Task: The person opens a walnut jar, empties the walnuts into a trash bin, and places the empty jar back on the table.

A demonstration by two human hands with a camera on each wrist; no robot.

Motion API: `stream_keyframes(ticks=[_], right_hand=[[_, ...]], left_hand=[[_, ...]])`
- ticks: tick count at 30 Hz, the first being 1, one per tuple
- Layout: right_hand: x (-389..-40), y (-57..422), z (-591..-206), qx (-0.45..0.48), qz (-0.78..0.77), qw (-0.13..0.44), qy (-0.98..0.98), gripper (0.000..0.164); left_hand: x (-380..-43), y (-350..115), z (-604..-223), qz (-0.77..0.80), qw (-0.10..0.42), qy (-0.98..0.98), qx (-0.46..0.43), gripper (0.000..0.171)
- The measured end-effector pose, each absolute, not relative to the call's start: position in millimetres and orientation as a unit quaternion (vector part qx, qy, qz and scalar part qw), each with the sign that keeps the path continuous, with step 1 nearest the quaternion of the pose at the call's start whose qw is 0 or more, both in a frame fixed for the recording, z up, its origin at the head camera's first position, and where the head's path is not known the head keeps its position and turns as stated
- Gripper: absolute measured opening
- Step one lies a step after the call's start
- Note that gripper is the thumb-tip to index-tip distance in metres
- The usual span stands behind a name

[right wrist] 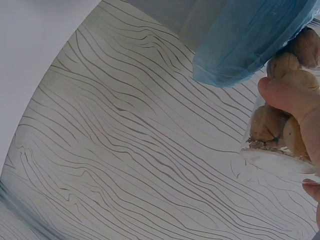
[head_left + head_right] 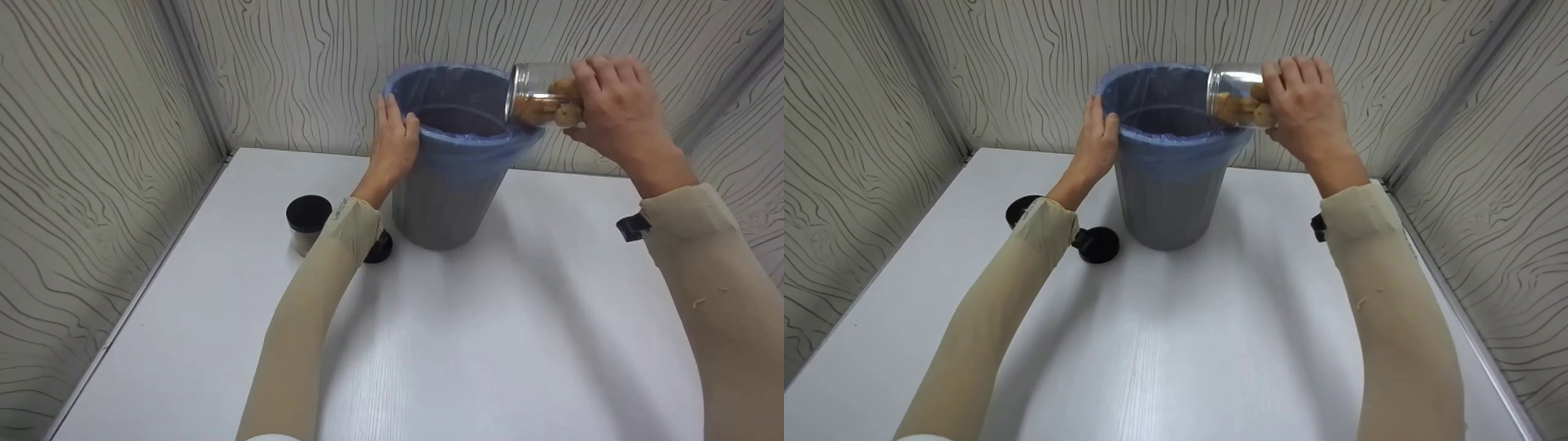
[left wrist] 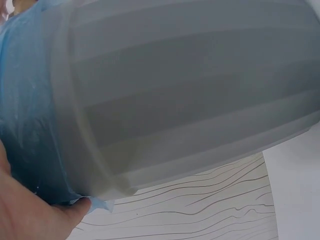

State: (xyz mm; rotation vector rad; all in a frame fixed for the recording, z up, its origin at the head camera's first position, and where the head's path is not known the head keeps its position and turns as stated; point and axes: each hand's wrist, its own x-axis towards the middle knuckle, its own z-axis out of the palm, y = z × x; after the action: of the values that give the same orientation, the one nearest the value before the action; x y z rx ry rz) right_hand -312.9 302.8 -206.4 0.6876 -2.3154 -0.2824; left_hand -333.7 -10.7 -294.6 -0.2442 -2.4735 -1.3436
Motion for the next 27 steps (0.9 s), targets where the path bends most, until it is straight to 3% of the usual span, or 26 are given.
stream_keyframes(ticks=[9,17,27], right_hand=[[-312,301,-203,0.303,-0.143,0.39,-0.858,0.083],[-313,297,-202,0.326,-0.177,0.422,-0.827,0.059],[-312,291,-201,0.324,-0.174,0.419,-0.83,0.068]], left_hand=[[-332,-9,-293,-0.472,0.158,-0.863,-0.091,0.063],[-332,-9,-294,-0.474,0.156,-0.862,-0.092,0.063],[-333,-7,-294,-0.471,0.162,-0.862,-0.09,0.062]])
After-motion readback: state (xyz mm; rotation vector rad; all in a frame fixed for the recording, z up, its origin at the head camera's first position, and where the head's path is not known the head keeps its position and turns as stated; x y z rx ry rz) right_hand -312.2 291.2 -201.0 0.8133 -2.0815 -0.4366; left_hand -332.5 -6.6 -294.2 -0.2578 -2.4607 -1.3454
